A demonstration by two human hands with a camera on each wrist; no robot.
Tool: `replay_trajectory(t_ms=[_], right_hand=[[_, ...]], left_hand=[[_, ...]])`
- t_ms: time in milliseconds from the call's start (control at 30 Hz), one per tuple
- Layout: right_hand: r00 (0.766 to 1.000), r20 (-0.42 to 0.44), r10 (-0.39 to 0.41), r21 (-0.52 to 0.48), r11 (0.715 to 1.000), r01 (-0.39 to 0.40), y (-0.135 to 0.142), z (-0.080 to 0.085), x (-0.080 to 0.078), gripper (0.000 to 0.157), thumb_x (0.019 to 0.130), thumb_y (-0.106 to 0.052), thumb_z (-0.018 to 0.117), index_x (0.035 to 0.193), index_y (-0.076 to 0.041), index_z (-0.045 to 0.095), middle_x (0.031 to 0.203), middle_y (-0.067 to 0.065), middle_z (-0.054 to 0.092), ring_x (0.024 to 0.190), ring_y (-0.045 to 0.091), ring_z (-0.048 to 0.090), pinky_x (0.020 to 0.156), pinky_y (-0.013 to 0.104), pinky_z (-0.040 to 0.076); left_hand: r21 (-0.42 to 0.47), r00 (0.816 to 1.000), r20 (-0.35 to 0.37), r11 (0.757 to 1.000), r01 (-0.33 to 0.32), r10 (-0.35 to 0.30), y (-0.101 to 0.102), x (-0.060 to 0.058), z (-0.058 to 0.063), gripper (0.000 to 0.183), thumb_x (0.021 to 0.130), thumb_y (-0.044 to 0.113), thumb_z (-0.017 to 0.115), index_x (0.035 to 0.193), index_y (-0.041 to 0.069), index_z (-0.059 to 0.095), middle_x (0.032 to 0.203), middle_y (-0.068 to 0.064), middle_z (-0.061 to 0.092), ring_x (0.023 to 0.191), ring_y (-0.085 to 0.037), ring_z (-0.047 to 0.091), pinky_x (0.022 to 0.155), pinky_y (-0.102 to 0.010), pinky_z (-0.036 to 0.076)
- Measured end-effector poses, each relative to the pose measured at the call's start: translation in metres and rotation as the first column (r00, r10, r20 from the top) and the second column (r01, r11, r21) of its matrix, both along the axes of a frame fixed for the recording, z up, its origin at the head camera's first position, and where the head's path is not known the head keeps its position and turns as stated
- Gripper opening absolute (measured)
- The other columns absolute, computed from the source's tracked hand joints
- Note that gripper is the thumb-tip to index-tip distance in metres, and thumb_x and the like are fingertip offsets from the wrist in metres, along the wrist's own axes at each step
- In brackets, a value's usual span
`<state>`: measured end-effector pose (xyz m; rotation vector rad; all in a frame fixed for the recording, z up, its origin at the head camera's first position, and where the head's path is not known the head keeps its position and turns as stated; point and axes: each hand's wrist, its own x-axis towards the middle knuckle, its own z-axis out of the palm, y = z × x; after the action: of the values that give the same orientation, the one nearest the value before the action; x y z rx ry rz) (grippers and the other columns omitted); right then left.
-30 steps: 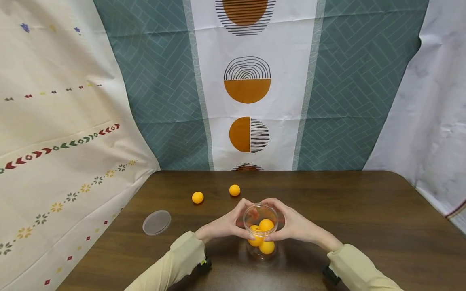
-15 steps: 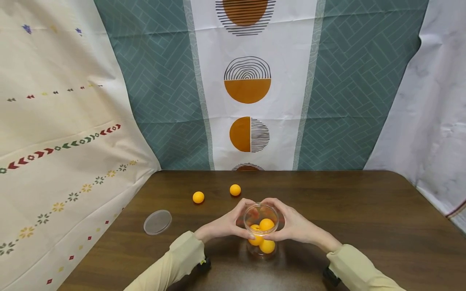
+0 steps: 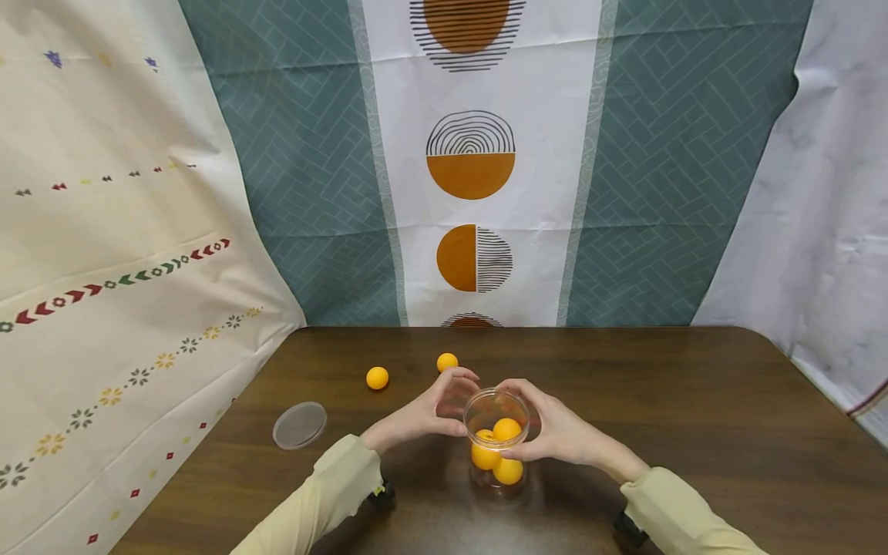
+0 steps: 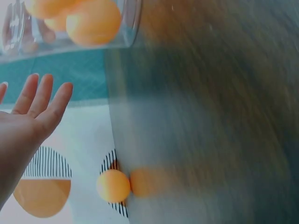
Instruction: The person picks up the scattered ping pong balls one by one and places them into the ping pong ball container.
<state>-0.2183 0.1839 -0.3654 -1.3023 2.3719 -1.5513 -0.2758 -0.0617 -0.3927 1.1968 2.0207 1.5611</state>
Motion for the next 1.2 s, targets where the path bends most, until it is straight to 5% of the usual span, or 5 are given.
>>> replay_trajectory(t_ms=[233, 533, 833, 1033, 1200], right_hand=[[1.0, 0.018, -0.007, 0.006, 1.0, 0.007, 0.002, -0.004, -0.003, 0.068, 0.073, -0.008, 0.075, 0.126, 0.002, 0.035, 0.118, 0.013, 0.048, 0.105, 0.037, 0.046, 0.078, 0.042, 0.046], [1.0, 0.029, 0.005, -0.012, 1.0, -0.004, 0.001, 0.001, 0.0, 0.067, 0.073, -0.006, 0.075, 0.125, 0.005, 0.035, 0.118, 0.023, 0.046, 0.106, 0.04, 0.044, 0.077, 0.043, 0.046], [1.0, 0.022, 0.005, -0.021, 1.0, -0.004, 0.002, -0.005, -0.004, 0.067, 0.073, -0.005, 0.075, 0.126, 0.004, 0.036, 0.119, 0.024, 0.044, 0.108, 0.039, 0.043, 0.077, 0.041, 0.047], [1.0, 0.028, -0.012, -0.007, 1.0, 0.012, 0.008, -0.025, -0.016, 0.071, 0.072, -0.006, 0.076, 0.13, -0.005, 0.035, 0.123, 0.019, 0.043, 0.111, 0.033, 0.043, 0.078, 0.039, 0.047], [0.999, 0.027, -0.024, 0.004, 1.0, 0.024, 0.007, -0.022, -0.013, 0.07, 0.072, -0.007, 0.076, 0.13, -0.004, 0.035, 0.123, 0.016, 0.045, 0.111, 0.033, 0.043, 0.077, 0.039, 0.047]], left_hand=[[0.065, 0.989, -0.019, 0.987, -0.147, 0.149, -0.007, -0.003, -0.001, 0.053, 0.085, 0.034, 0.062, 0.125, 0.012, 0.035, 0.117, -0.008, 0.046, 0.109, -0.024, 0.045, 0.087, -0.034, 0.04], [0.111, 0.969, -0.02, 0.964, -0.243, 0.246, -0.015, 0.01, 0.027, 0.055, 0.087, 0.021, 0.06, 0.124, -0.006, 0.03, 0.12, -0.023, 0.04, 0.112, -0.038, 0.038, 0.092, -0.044, 0.034], [0.124, 0.909, -0.059, 0.906, -0.404, 0.413, -0.025, 0.008, 0.028, 0.044, 0.089, 0.014, 0.057, 0.122, -0.005, 0.035, 0.116, -0.017, 0.046, 0.109, -0.03, 0.042, 0.088, -0.041, 0.037], [0.126, 0.88, -0.079, 0.881, -0.457, 0.468, -0.03, 0.006, 0.027, 0.042, 0.088, 0.012, 0.059, 0.121, -0.004, 0.037, 0.117, -0.016, 0.046, 0.11, -0.03, 0.042, 0.09, -0.039, 0.037], [0.103, 0.859, -0.087, 0.862, -0.496, 0.504, -0.037, 0.003, 0.025, 0.045, 0.087, 0.016, 0.061, 0.123, 0.004, 0.038, 0.119, -0.015, 0.045, 0.112, -0.03, 0.041, 0.092, -0.042, 0.033]])
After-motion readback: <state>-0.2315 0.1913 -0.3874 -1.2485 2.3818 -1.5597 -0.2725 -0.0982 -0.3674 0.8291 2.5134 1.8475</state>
